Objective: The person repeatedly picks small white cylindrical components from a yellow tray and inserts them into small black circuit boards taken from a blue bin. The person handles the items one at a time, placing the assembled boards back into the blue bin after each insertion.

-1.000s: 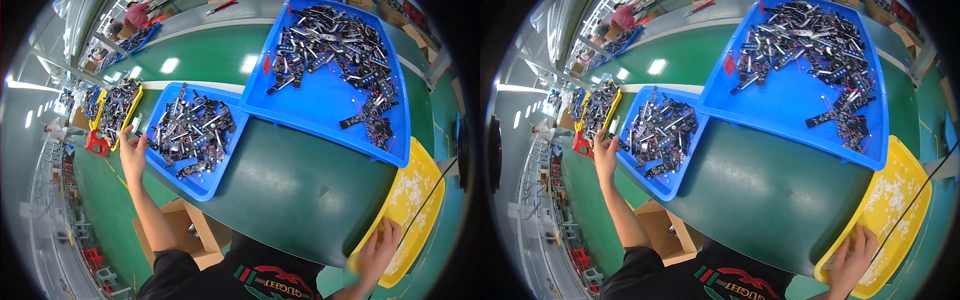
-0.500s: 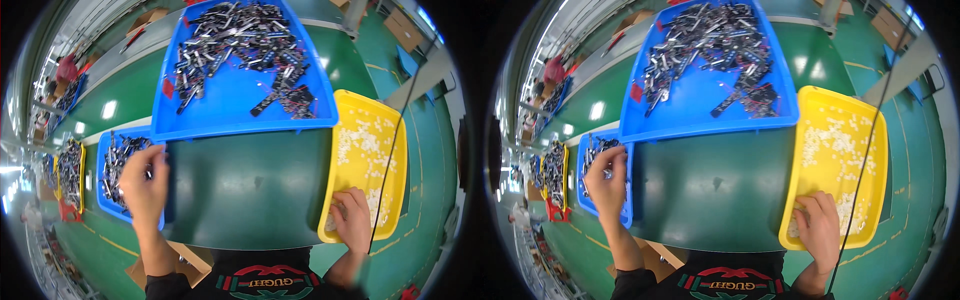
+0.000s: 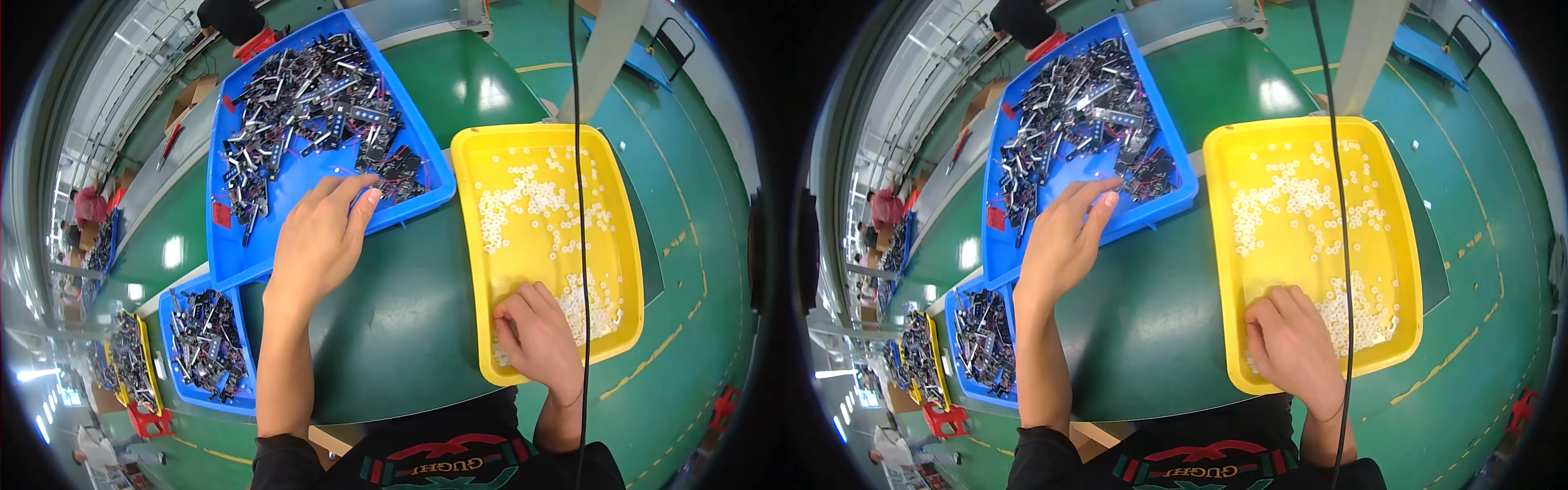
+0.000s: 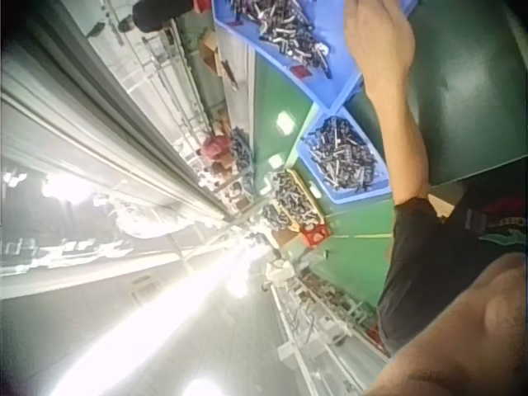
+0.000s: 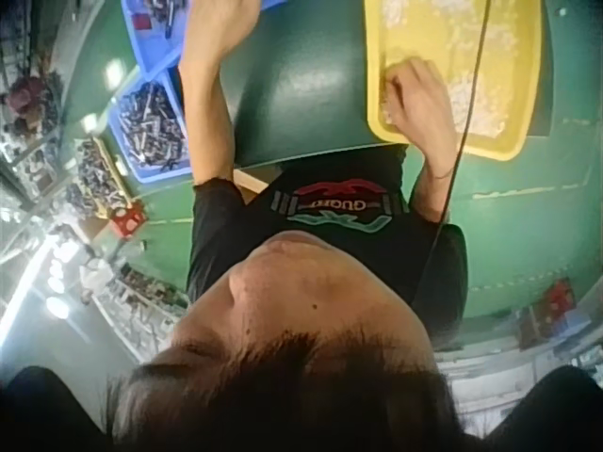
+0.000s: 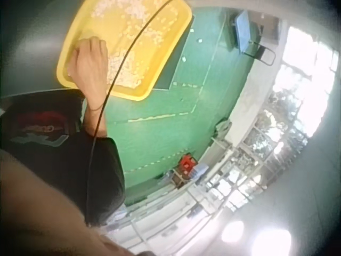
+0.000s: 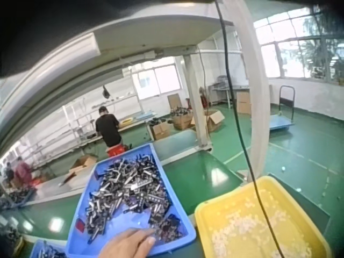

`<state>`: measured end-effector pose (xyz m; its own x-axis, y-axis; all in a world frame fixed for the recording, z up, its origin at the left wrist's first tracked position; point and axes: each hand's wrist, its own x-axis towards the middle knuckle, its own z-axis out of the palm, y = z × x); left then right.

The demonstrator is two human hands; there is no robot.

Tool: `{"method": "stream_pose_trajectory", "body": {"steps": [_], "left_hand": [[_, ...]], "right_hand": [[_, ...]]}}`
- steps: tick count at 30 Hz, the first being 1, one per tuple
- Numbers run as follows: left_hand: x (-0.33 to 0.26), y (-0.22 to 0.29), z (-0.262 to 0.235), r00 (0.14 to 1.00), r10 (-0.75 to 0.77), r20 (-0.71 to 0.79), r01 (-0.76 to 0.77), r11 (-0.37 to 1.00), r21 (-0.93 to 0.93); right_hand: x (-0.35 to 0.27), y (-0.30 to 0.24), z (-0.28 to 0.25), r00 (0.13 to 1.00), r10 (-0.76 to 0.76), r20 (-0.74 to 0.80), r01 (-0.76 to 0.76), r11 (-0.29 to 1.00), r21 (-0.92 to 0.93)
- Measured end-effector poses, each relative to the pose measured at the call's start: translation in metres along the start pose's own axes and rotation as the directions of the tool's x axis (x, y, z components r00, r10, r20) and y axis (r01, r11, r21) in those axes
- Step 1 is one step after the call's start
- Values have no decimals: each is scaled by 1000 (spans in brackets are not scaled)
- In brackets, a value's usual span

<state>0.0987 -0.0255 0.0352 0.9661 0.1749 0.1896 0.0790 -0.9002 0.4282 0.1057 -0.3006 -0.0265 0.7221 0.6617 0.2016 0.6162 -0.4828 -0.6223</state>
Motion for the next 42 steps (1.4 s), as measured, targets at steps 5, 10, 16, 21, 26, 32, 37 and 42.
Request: {"method": "stream_pose_trajectory", "body": {"steps": [5,10,16,21,26,32,37,42], "left_hand": [[20,-16,10,982,96,162,-92,995,-35],[29,-19,17,970,71,231,-43,991,-125],[34,-36,18,984,57,167,-27,984,-175],[21,-18,-12,997,-48,60,57,987,-153],[-33,-28,-37,978,-155,-137,31,764,-644],[-89,-44,-26,940,-339,-41,-22,58,-998],[-108,-40,-5,934,-331,133,4,-362,-932],[-113,-35,8,902,-291,319,97,-584,-806]], "right_hand": [[-2,4,1,999,-44,-24,44,999,2],[-2,6,0,998,-47,-31,47,999,-12],[-3,3,-2,993,40,-115,-33,998,59],[-3,-1,-6,952,189,-240,-134,964,229],[-2,-3,-7,931,130,-342,-62,977,205],[6,-25,1,889,35,-456,72,973,217],[36,-78,24,923,-64,-379,314,692,650],[57,-95,79,960,174,-221,160,309,937]]}}
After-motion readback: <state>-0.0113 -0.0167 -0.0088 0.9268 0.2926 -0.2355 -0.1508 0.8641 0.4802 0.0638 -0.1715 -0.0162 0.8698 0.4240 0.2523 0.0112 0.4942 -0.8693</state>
